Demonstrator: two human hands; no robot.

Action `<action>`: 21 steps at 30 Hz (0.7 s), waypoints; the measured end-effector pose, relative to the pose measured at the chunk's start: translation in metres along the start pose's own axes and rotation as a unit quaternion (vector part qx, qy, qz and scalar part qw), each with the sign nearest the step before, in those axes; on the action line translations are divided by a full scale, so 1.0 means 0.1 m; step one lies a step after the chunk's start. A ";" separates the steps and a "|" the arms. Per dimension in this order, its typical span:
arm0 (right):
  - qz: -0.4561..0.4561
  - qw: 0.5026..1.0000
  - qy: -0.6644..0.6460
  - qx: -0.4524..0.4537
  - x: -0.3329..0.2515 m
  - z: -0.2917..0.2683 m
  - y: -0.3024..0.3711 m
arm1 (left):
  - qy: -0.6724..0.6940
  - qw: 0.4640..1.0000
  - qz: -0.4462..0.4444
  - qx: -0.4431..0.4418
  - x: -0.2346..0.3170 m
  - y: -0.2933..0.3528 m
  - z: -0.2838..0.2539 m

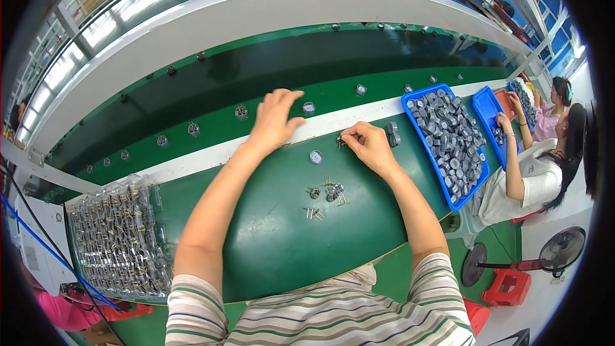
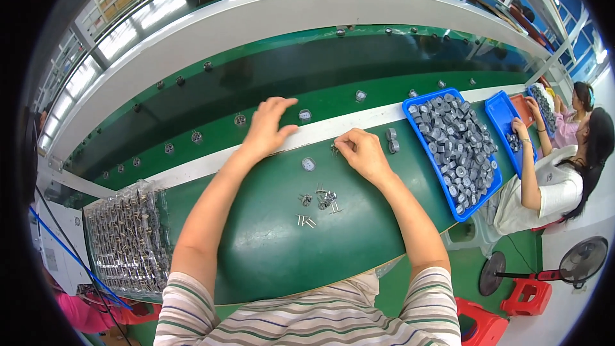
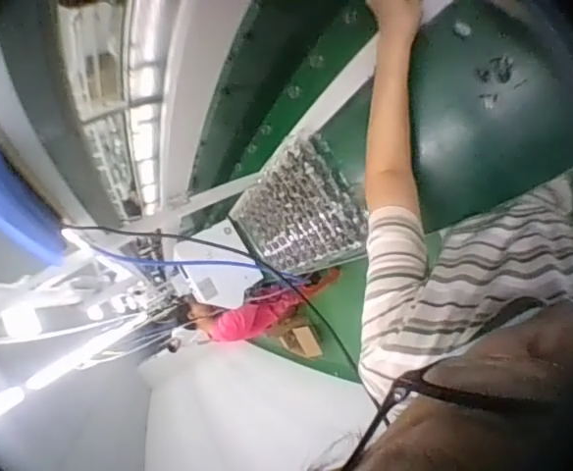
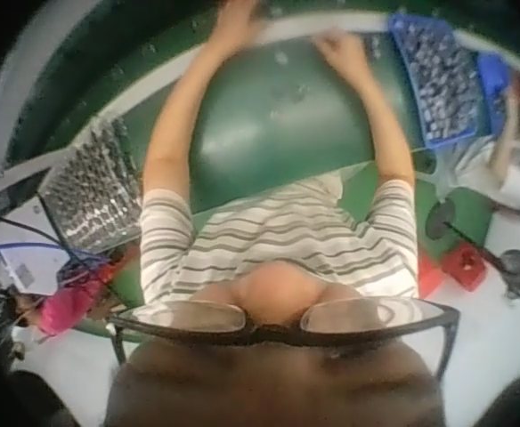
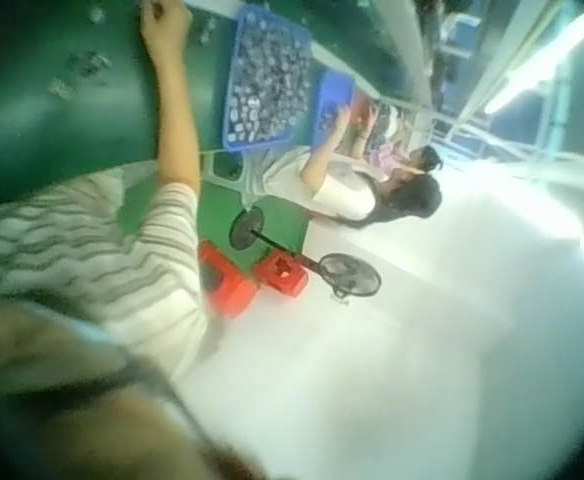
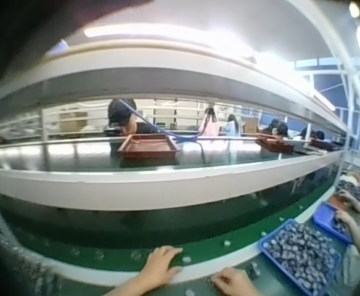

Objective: The person assembles small electronic or plastic components by inserting metal pins into plastic housings by hand.

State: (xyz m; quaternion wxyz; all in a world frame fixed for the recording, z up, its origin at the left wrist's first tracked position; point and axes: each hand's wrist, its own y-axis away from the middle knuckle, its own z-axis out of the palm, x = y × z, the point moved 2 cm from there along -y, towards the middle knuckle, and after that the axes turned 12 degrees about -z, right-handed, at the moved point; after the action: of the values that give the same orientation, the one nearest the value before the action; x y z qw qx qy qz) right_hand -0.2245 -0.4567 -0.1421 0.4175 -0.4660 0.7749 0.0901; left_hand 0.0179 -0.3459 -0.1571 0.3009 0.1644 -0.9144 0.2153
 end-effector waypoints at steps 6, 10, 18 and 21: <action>0.056 0.992 0.103 0.037 0.11 -0.02 0.04 | 0.057 0.989 -0.128 -0.044 0.01 -0.20 0.38; 0.019 0.997 0.074 -0.005 0.06 -0.15 0.07 | 0.050 0.989 -0.133 -0.031 -0.08 -0.28 0.32; -0.178 0.968 0.036 -0.170 0.05 -0.16 -0.01 | 0.025 0.988 -0.136 -0.068 -0.21 -0.22 0.17; -0.176 0.965 0.033 -0.193 0.03 -0.17 -0.09 | 0.052 0.989 -0.133 -0.041 -0.28 -0.14 0.13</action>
State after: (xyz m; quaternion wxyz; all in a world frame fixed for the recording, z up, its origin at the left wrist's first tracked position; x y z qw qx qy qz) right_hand -0.2279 -0.4726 -0.1309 0.3031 -0.6695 0.6618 0.1480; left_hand 0.0390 -0.3600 -0.1800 0.3801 0.2609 -0.8756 0.1440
